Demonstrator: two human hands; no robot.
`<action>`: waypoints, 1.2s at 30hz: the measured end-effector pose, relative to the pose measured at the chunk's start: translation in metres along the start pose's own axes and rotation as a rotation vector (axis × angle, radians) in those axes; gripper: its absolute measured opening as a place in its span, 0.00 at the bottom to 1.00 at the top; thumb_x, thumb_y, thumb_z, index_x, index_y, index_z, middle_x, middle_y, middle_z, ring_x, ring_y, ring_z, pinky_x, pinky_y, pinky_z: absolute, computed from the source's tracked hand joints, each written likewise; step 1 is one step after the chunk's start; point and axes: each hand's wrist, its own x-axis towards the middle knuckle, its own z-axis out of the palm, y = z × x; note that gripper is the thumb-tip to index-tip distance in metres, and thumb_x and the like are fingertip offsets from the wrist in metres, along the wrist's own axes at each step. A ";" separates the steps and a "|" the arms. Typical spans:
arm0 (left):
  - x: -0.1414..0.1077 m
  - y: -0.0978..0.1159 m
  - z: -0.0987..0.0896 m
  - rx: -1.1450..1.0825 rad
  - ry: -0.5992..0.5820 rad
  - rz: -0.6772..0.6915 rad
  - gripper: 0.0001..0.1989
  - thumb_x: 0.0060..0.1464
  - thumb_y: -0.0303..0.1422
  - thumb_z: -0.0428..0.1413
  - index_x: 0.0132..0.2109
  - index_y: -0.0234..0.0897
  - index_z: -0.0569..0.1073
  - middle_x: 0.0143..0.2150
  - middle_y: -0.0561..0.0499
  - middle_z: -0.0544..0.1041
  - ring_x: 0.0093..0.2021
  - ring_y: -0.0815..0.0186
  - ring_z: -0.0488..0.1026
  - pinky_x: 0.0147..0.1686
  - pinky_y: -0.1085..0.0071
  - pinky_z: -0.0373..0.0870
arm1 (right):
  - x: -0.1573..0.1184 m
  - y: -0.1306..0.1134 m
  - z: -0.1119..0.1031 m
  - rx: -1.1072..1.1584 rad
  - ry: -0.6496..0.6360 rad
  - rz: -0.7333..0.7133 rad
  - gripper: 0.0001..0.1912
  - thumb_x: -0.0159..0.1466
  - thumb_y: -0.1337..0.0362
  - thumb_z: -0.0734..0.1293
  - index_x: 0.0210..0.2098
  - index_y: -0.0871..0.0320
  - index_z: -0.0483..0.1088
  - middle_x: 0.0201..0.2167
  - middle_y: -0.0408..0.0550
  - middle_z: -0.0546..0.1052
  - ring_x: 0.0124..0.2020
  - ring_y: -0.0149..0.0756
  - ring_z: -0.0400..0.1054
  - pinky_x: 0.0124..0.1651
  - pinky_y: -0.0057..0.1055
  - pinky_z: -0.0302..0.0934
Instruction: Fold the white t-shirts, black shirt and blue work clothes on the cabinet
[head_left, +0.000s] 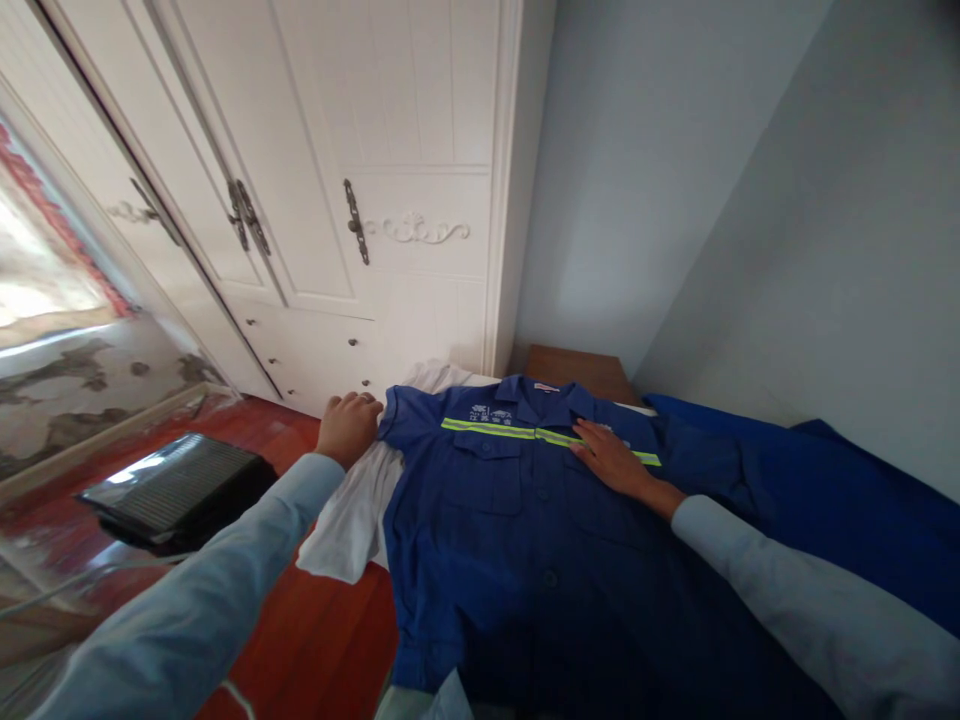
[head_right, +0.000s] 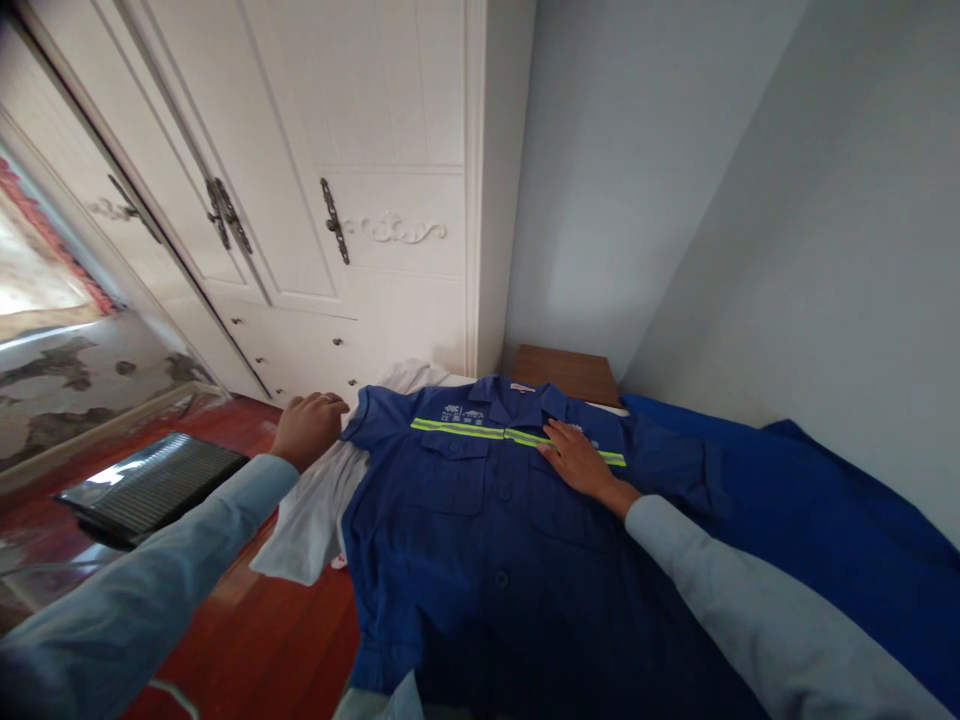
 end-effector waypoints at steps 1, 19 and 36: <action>0.007 0.009 -0.003 -0.036 0.017 -0.031 0.18 0.61 0.26 0.46 0.45 0.37 0.81 0.48 0.40 0.81 0.49 0.52 0.76 0.44 0.58 0.68 | 0.000 0.000 0.000 0.002 -0.005 0.004 0.38 0.72 0.42 0.49 0.64 0.65 0.67 0.67 0.64 0.66 0.69 0.52 0.58 0.71 0.53 0.50; 0.132 0.032 0.021 -0.386 -0.417 0.164 0.16 0.61 0.34 0.49 0.40 0.35 0.81 0.41 0.46 0.84 0.42 0.63 0.78 0.43 0.73 0.69 | -0.003 -0.013 -0.008 0.013 0.031 0.016 0.33 0.73 0.45 0.52 0.64 0.60 0.68 0.66 0.61 0.67 0.68 0.51 0.60 0.70 0.53 0.53; 0.126 0.048 0.035 -0.327 -0.468 0.101 0.06 0.47 0.32 0.58 0.30 0.38 0.81 0.34 0.47 0.83 0.40 0.60 0.77 0.38 0.71 0.66 | -0.003 -0.013 -0.006 0.026 0.065 0.025 0.31 0.73 0.47 0.54 0.63 0.61 0.69 0.65 0.62 0.68 0.67 0.52 0.61 0.69 0.54 0.54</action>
